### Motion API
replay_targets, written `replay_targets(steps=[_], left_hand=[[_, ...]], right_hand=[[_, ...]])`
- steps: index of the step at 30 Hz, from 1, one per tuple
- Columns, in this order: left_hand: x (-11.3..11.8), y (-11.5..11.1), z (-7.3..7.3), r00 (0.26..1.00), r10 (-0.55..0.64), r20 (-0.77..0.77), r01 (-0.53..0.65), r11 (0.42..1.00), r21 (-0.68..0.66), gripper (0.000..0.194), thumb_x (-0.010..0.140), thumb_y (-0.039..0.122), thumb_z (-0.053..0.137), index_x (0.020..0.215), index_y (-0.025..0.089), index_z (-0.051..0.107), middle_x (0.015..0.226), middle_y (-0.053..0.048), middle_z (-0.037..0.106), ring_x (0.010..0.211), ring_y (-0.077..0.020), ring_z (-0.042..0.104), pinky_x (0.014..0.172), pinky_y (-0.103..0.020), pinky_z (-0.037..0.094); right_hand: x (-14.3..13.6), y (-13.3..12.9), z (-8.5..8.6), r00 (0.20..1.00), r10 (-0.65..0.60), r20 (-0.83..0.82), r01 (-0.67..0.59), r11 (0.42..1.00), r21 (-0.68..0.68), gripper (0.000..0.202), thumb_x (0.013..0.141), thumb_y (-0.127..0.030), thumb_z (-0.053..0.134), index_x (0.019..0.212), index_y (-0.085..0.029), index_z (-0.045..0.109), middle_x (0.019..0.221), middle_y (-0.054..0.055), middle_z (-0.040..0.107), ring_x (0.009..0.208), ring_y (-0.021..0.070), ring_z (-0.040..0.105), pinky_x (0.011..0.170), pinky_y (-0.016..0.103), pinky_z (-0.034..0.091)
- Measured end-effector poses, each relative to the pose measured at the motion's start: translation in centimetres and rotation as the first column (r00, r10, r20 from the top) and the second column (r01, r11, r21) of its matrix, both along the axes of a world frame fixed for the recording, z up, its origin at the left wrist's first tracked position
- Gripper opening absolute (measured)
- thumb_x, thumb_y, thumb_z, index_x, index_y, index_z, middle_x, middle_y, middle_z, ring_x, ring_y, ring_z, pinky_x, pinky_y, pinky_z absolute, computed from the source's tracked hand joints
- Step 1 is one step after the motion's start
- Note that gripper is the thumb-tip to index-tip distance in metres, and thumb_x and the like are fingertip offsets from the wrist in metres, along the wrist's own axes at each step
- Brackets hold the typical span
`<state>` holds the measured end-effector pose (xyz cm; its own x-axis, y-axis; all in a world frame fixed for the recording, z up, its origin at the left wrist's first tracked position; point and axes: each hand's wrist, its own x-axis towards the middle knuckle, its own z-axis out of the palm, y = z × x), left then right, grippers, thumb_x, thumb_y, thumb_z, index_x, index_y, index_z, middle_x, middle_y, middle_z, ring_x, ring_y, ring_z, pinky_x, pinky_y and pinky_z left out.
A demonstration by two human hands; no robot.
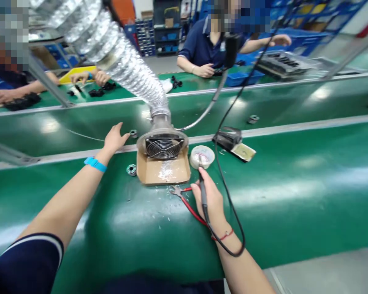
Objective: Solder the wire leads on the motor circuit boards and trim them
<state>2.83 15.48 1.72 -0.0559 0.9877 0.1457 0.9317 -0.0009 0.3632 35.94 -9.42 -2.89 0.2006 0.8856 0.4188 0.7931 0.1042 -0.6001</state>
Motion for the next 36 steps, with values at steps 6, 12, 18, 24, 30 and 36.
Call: replay_targets(steps=[6,12,18,24,30,36], left_hand=[[2.0,1.9,0.2,0.994,-0.106,-0.027,0.103,0.99,-0.096,0.046,0.088,0.025,0.059,0.13,0.007,0.061,0.138,-0.023,0.061,0.128,-0.0384,0.059,0.109,-0.049,0.047],[-1.4,-4.1,0.3,0.981,-0.193,0.019,0.194,0.976,-0.097,0.056,0.088,0.039,0.06,0.136,0.012,0.055,0.129,-0.017,0.066,0.117,-0.0324,0.065,0.1,-0.043,0.052],[-5.1,-14.5,-1.0,0.942,-0.32,0.102,0.334,0.923,-0.188,0.049,0.086,0.039,0.062,0.126,0.011,0.06,0.117,-0.014,0.065,0.107,-0.0283,0.064,0.098,-0.043,0.052],[-2.0,-21.8,-0.5,0.867,-0.412,0.279,0.481,0.837,-0.261,0.039,0.088,0.029,0.069,0.125,0.021,0.062,0.12,-0.006,0.065,0.093,-0.0158,0.062,0.091,-0.031,0.051],[3.7,-25.2,2.1,0.671,-0.495,0.552,0.67,0.723,-0.166,0.042,0.084,0.026,0.077,0.121,0.018,0.061,0.093,0.0,0.063,0.062,-0.0075,0.045,0.061,-0.022,0.041],[6.1,-25.8,3.0,0.564,-0.663,0.492,0.767,0.642,-0.014,0.043,0.084,0.044,0.077,0.113,0.015,0.066,0.077,0.003,0.054,0.063,-0.008,0.044,0.06,-0.022,0.038]], right_hand=[[0.2,0.2,0.5,1.0,-0.003,-0.03,0.003,1.0,-0.004,0.046,0.098,-0.046,0.045,0.135,-0.02,0.057,0.109,0.01,0.07,0.092,0.0191,0.069,0.081,0.034,0.059],[0.0,0.2,1.1,0.998,0.013,-0.063,-0.011,0.999,0.041,0.044,0.096,-0.041,0.052,0.136,-0.021,0.056,0.11,0.009,0.069,0.097,0.0188,0.068,0.083,0.033,0.059],[-0.3,-1.0,1.4,0.985,0.043,-0.165,-0.016,0.986,0.165,0.026,0.091,-0.033,0.06,0.114,-0.021,0.065,0.101,0.007,0.069,0.092,0.0191,0.066,0.085,0.037,0.058],[-2.9,-3.9,3.3,0.926,0.219,-0.309,-0.174,0.971,0.165,0.035,0.089,-0.028,0.066,0.124,-0.028,0.064,0.108,0.004,0.072,0.09,0.0178,0.071,0.087,0.038,0.059],[-6.1,-4.5,7.7,0.851,0.429,-0.303,-0.45,0.893,0.001,0.036,0.092,-0.021,0.062,0.127,-0.027,0.06,0.089,-0.002,0.074,0.085,0.0109,0.071,0.081,0.024,0.059],[-6.1,-3.7,8.1,0.749,0.483,-0.454,-0.563,0.825,-0.051,0.045,0.09,-0.023,0.064,0.134,-0.023,0.051,0.092,-0.002,0.067,0.085,0.0088,0.066,0.09,0.024,0.056]])
